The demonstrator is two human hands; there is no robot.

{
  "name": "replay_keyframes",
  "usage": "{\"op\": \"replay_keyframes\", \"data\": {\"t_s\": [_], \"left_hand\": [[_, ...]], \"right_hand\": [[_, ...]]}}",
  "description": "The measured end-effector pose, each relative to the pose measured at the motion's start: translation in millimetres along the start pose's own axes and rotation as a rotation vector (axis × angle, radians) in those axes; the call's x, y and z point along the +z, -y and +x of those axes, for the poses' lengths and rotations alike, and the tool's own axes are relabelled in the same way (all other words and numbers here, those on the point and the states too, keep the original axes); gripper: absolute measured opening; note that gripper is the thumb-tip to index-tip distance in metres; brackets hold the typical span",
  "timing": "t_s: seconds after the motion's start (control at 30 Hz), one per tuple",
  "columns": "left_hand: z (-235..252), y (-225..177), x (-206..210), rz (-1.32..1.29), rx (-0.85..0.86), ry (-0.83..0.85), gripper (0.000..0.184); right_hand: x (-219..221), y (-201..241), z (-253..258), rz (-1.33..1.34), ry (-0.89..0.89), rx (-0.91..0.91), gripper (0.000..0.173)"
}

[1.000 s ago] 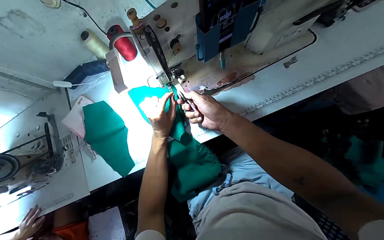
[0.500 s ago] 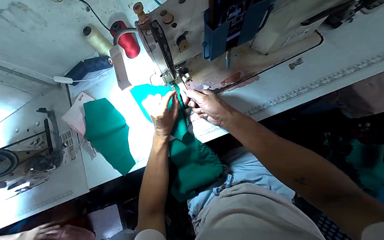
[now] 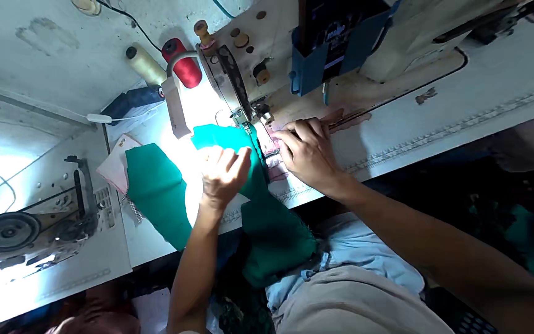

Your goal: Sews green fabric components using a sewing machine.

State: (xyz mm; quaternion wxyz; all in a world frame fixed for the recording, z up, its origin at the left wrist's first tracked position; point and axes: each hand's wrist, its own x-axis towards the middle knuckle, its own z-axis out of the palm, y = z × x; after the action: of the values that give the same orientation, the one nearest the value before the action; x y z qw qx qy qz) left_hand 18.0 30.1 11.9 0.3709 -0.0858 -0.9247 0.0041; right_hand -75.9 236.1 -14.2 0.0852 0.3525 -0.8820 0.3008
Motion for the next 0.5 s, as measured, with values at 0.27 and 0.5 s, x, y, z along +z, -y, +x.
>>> {"op": "replay_keyframes", "data": {"t_s": [0.27,0.5], "left_hand": [[11.0,-1.3,62.3,-0.083,-0.352,-0.075,0.015],[4.3,-2.9,66.7,-0.08,-0.374,-0.162,0.012]], "right_hand": [[37.6,11.5,67.2,0.221,-0.063,0.168,0.025],[50.1,9.1,64.9,0.137,-0.008,0.184,0.034]]}}
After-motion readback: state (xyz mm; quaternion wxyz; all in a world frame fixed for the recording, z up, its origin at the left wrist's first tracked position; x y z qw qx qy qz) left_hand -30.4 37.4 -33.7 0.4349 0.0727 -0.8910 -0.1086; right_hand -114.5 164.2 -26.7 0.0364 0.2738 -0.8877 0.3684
